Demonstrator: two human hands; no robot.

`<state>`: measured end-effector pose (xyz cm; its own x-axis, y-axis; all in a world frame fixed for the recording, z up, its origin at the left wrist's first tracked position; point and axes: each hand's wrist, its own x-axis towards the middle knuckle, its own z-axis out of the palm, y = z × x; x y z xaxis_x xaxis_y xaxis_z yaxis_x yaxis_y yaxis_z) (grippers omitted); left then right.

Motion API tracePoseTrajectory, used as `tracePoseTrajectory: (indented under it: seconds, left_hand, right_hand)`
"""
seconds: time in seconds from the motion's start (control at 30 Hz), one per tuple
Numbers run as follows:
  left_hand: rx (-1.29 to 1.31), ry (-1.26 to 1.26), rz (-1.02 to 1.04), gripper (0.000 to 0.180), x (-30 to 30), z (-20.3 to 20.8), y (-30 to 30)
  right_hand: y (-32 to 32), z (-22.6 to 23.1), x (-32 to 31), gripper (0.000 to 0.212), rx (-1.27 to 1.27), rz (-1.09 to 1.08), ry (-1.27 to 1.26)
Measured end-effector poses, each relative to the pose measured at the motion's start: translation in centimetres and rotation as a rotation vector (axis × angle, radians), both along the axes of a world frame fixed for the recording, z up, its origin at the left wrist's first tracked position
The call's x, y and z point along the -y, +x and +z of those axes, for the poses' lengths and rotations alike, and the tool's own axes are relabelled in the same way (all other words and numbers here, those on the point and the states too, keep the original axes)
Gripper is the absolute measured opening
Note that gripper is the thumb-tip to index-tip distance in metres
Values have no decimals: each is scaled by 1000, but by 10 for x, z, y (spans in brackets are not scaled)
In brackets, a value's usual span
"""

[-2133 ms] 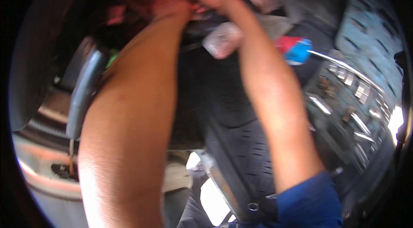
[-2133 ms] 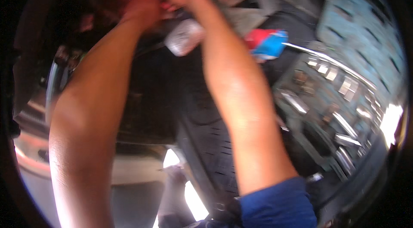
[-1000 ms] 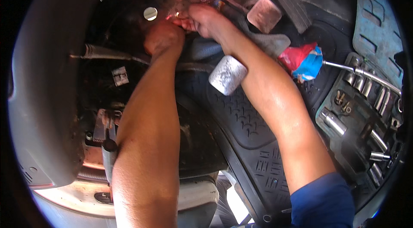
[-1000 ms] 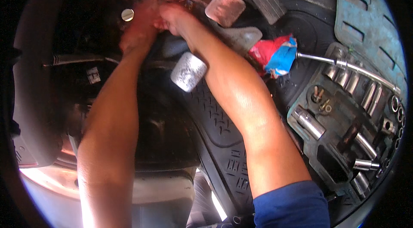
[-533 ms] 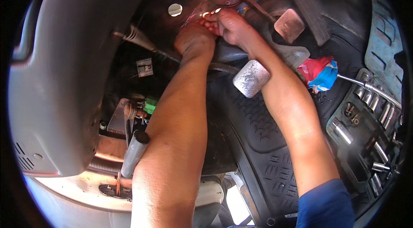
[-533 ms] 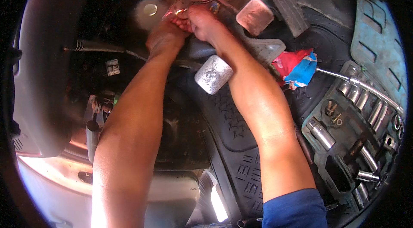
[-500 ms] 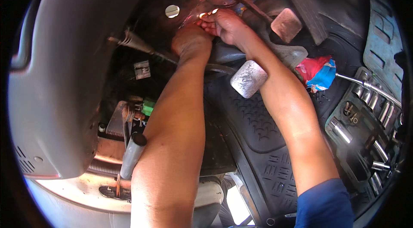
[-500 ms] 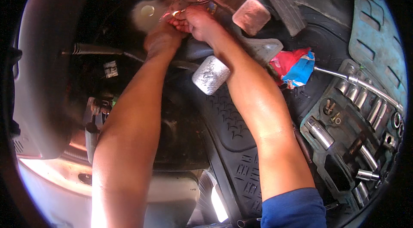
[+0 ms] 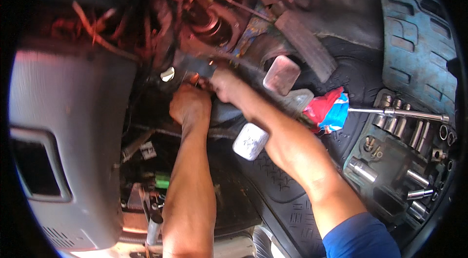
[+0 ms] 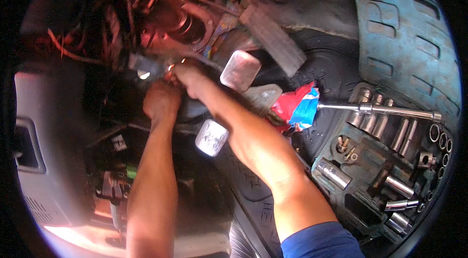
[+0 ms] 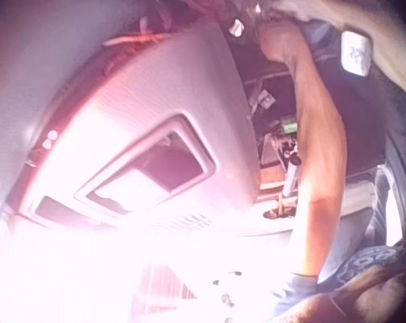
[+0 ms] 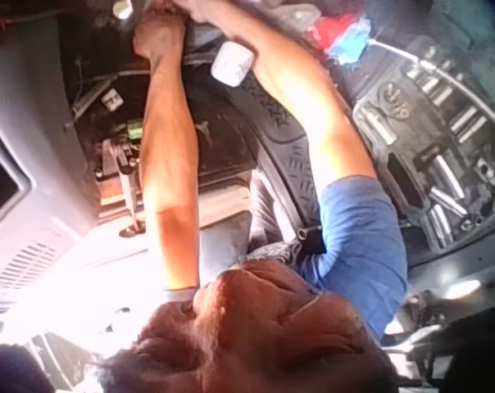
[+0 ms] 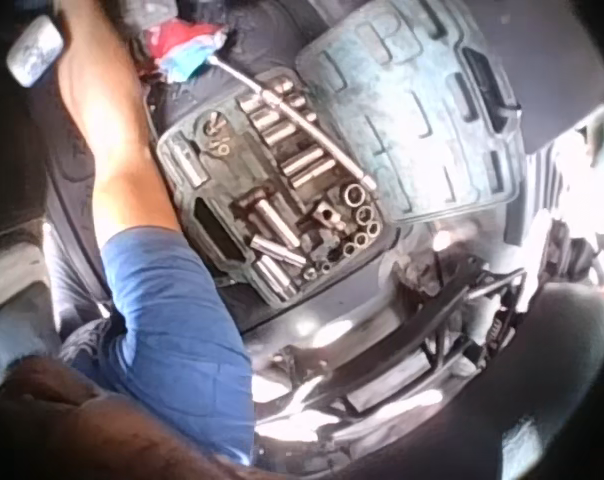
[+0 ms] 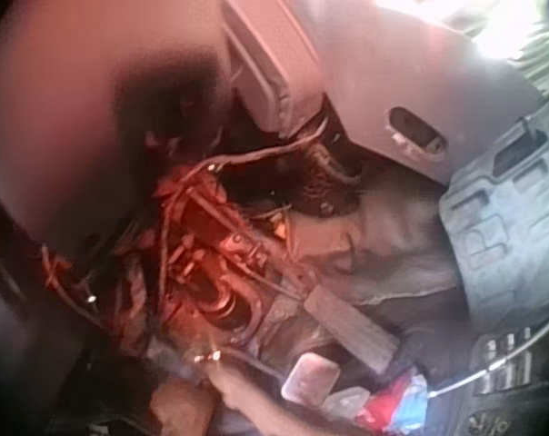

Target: The person enters a vehicle and uses a ratchet and socket to remove bolts from the pedal assembly under the dashboard. They then use their hands to adjust and reposition the pedal linkage and cables.

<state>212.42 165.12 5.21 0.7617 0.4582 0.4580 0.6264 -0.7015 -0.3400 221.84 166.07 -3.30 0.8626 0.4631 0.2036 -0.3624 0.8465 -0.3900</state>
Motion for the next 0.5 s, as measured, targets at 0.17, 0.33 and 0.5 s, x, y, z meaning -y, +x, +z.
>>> tracePoseTrajectory:
  seconds: [0.17,0.33,0.5]
  left_hand:
    - [-28,-27,108,52,-15,-11,-7]
    - [-178,-41,27,72,-7,28,-13]
    - [22,-7,29,75,-19,-4,10]
  right_hand:
    - [-17,6,-5,26,53,-223,-377]
    - [-6,16,4,16,92,50,-95]
    - [-9,14,23,6,-100,34,-70]
